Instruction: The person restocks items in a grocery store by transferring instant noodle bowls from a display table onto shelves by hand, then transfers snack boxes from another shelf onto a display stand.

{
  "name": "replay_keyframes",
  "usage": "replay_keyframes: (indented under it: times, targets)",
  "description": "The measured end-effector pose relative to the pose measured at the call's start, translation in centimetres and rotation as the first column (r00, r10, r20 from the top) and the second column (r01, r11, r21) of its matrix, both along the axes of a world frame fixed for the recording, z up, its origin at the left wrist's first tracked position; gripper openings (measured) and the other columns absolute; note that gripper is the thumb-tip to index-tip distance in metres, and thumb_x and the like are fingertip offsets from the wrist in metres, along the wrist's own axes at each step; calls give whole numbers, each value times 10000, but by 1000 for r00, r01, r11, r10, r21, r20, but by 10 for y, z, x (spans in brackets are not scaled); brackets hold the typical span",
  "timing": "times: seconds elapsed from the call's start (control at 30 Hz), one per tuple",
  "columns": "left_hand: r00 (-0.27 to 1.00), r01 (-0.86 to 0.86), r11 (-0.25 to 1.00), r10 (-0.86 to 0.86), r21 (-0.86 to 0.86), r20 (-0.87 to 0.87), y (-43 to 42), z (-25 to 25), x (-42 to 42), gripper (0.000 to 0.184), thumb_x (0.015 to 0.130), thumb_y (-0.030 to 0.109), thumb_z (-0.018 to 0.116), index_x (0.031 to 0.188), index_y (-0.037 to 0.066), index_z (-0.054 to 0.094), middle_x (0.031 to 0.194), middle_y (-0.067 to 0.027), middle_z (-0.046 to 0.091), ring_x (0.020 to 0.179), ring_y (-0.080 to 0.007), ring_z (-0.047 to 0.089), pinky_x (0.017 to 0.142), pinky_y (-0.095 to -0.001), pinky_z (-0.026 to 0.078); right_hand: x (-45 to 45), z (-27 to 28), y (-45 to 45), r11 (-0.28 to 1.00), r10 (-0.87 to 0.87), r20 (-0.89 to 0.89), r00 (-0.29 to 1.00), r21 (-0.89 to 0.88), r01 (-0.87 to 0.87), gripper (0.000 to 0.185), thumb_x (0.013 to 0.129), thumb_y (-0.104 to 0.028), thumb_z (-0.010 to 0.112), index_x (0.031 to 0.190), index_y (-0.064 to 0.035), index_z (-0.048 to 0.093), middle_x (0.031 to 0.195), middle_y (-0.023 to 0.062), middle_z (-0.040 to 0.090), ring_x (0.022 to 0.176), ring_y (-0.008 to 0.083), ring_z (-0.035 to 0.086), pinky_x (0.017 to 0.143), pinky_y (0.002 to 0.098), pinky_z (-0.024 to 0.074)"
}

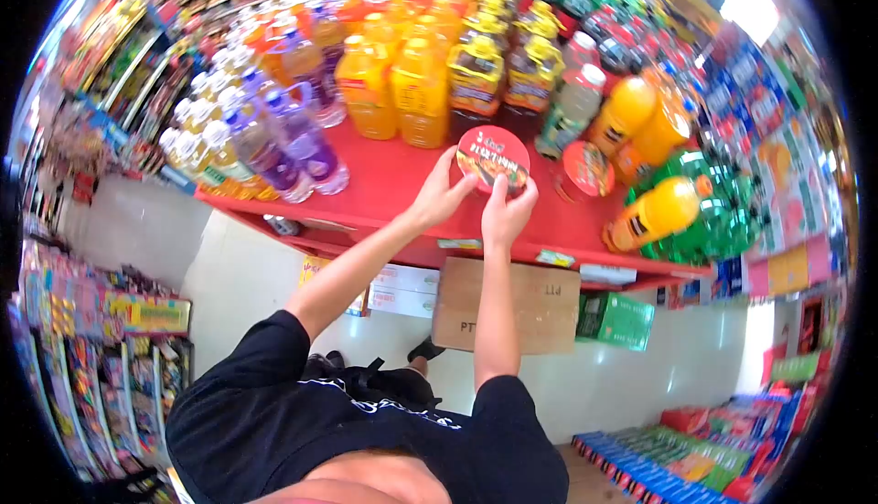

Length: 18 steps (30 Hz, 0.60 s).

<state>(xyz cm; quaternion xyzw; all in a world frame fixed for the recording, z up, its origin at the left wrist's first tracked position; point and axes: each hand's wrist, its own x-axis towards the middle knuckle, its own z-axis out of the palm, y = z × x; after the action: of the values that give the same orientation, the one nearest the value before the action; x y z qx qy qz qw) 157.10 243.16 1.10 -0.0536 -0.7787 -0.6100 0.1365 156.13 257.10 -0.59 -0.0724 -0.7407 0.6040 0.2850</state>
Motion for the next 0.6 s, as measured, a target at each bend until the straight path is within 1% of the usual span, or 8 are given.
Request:
replay_keyframes:
  times: [0.07, 0.1, 0.2, 0.3, 0.37, 0.43, 0.57, 0.6]
  targets:
    - [993, -23, 997, 32, 80, -114, -40, 24, 53, 778, 956, 224, 700, 1544, -63, 277, 1500, -266, 448, 1446, -332, 423, 1201, -415, 331, 47, 31, -52, 974, 95, -123, 988, -192, -118, 451, 991, -186, 693, 1307, 47, 472, 1201, 172, 606, 1033, 234, 639, 909, 390, 530]
    - [987, 13, 988, 12, 152, -160, -62, 45, 83, 797, 955, 213, 700, 1556, -54, 250, 1512, -255, 432, 1444, -321, 421, 1199, -421, 331, 74, 51, -79, 962, 142, -114, 983, -217, -164, 460, 999, -160, 677, 1335, 32, 427, 1241, 166, 571, 1074, 212, 618, 925, 371, 524]
    - [910, -68, 992, 105, 105, -400, -138, 39, 149, 852, 920, 195, 725, 1564, -25, 212, 1561, -236, 345, 1433, -336, 409, 1199, -450, 327, 149, 82, -163, 938, 186, -163, 969, -263, -225, 413, 1007, -120, 634, 1332, 29, 427, 1257, 153, 556, 1108, 200, 586, 966, 358, 503]
    - [877, -143, 973, 208, 179, -433, -215, 45, 224, 874, 907, 262, 727, 1553, -37, 220, 1577, -256, 302, 1468, -383, 336, 1214, -478, 281, 221, 103, -249, 899, 266, -260, 928, -282, -336, 420, 1005, -84, 590, 1353, 12, 377, 1278, 171, 524, 1153, 213, 565, 988, 371, 499]
    - [832, -252, 961, 276, 116, -481, -267, 65, 277, 927, 946, 457, 679, 1539, -83, 214, 1575, -281, 263, 1480, -409, 292, 1211, -507, 250, 267, 117, -308, 859, 319, -307, 897, -307, -411, 432, 995, -94, 575, 1358, 12, 367, 1287, 178, 520, 1151, 219, 566, 984, 373, 504]
    - [759, -346, 928, 364, 139, -540, -315, 77, 325, 961, 958, 524, 643, 1531, -104, 195, 1560, -296, 251, 1468, -420, 290, 1209, -520, 242, 312, 128, -366, 799, 388, -328, 861, -347, -492, 466, 963, -127, 572, 1359, 4, 366, 1296, 178, 508, 1161, 219, 552, 996, 373, 491]
    - [644, -432, 850, 525, 302, -556, -395, 78, 413, 994, 949, 486, 601, 1548, -95, 60, 1566, -303, 168, 1434, -428, 325, 1180, -523, 328, 395, 145, -464, 686, 584, -379, 718, -242, -686, 535, 914, -127, 558, 1390, -10, 343, 1345, 182, 465, 1214, 228, 499, 1067, 425, 420]
    - [608, -395, 832, 554, 389, -568, -411, 84, 428, 970, 927, 470, 623, 1561, -29, 83, 1553, -305, 192, 1410, -453, 360, 1159, -548, 363, 409, 149, -485, 616, 642, -430, 635, -203, -761, 554, 907, -130, 556, 1398, -8, 331, 1356, 189, 462, 1228, 241, 495, 1077, 431, 413]
